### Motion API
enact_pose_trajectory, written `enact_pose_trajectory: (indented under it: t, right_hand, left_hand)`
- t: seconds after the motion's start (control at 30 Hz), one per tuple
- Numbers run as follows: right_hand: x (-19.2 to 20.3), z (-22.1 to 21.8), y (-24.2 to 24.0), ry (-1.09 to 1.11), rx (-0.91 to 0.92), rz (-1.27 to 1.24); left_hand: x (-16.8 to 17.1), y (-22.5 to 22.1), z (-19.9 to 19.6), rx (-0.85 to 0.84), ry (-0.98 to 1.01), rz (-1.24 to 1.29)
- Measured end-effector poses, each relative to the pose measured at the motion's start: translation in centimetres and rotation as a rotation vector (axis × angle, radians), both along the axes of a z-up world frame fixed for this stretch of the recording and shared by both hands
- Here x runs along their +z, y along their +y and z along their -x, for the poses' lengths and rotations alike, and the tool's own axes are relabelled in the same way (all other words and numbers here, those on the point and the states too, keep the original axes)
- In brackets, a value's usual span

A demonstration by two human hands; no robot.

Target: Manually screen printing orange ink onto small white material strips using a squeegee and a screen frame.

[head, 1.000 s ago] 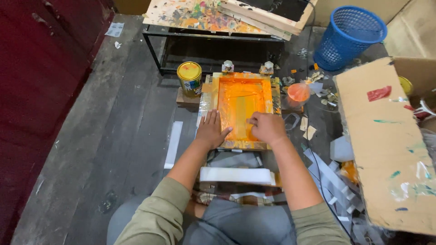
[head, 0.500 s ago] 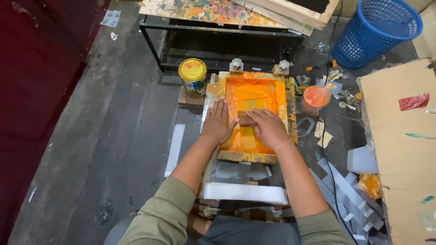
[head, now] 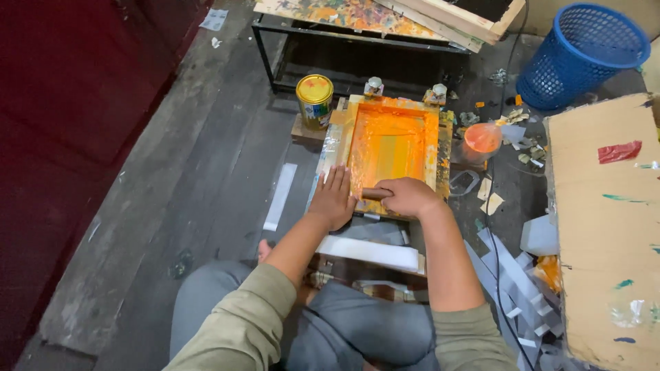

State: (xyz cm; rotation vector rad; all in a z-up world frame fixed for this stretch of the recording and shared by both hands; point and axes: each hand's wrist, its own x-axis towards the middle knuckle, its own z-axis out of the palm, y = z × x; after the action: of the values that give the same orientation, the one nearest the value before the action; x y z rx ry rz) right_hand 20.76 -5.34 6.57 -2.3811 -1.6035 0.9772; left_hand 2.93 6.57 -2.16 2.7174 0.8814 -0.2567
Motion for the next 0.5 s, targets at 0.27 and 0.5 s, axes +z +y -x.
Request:
enact_pose_trajectory:
  t: [0.27, 0.5]
  right_hand:
    - [1.0, 0.0, -0.5, -0.011, 0.017, -0.018]
    - [0.9, -1.5, 0.2, -0.045, -0.02, -0.207]
  left_hand:
    - [0.8, -1.2, 0.7, 0.025, 0.057, 0.003]
    - [-0.2, 1.2, -1.3, 0.028, 0.086, 0.013]
